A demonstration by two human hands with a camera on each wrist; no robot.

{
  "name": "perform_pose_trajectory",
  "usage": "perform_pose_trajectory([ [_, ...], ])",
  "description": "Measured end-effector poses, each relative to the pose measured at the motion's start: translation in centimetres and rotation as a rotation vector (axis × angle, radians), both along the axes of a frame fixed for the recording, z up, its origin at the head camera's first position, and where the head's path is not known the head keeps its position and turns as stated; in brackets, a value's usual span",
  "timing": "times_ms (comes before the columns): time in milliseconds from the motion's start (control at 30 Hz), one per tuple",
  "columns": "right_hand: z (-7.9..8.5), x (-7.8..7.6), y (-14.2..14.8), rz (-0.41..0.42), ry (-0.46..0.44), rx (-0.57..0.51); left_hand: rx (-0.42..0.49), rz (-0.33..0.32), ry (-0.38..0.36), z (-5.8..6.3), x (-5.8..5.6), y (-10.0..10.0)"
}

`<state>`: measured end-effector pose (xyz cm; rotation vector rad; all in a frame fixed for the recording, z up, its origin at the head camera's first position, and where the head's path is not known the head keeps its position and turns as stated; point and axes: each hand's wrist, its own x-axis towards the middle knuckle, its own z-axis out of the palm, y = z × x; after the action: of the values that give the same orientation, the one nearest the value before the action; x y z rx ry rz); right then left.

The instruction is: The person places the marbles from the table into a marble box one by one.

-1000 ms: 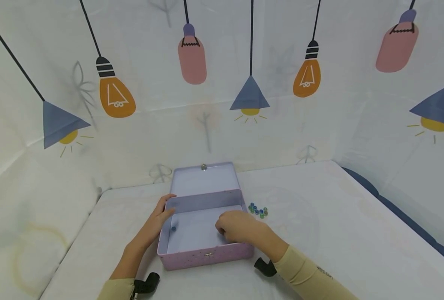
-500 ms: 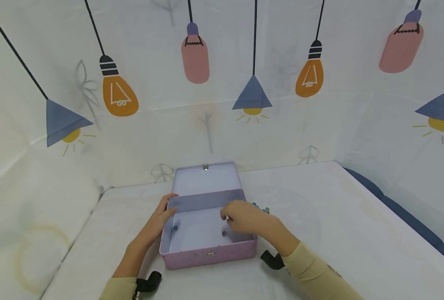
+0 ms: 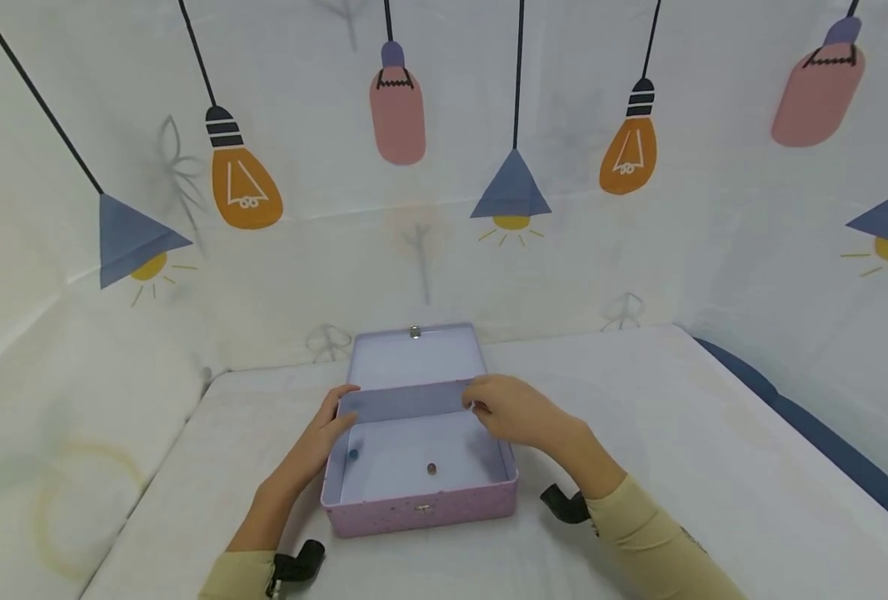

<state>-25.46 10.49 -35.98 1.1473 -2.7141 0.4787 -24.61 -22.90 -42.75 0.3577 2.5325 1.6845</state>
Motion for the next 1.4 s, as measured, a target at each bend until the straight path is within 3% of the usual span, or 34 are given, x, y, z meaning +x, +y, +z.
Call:
perform_pose_trajectory([
  [233,0.8,-0.5,1.4,-0.056,0.031,-0.045,-0.015,0.007,0.002,0.4,-0.1,0.2],
  [500,0.5,-1.2,3.1,-0.105,0.041,-0.036,0.014,0.008,0.006,0.1,-0.2,0.3],
  [933,-0.4,-3.0,6.0,-0.211,-0.229,0.102,-0.013,0.014,0.016,0.4,-0.2,0.5],
  [1400,-2.0,-3.6,6.9,-0.246,-0.347,0.161,-0.001,0.02,-0.006,-0.2,-0.1,0.2],
])
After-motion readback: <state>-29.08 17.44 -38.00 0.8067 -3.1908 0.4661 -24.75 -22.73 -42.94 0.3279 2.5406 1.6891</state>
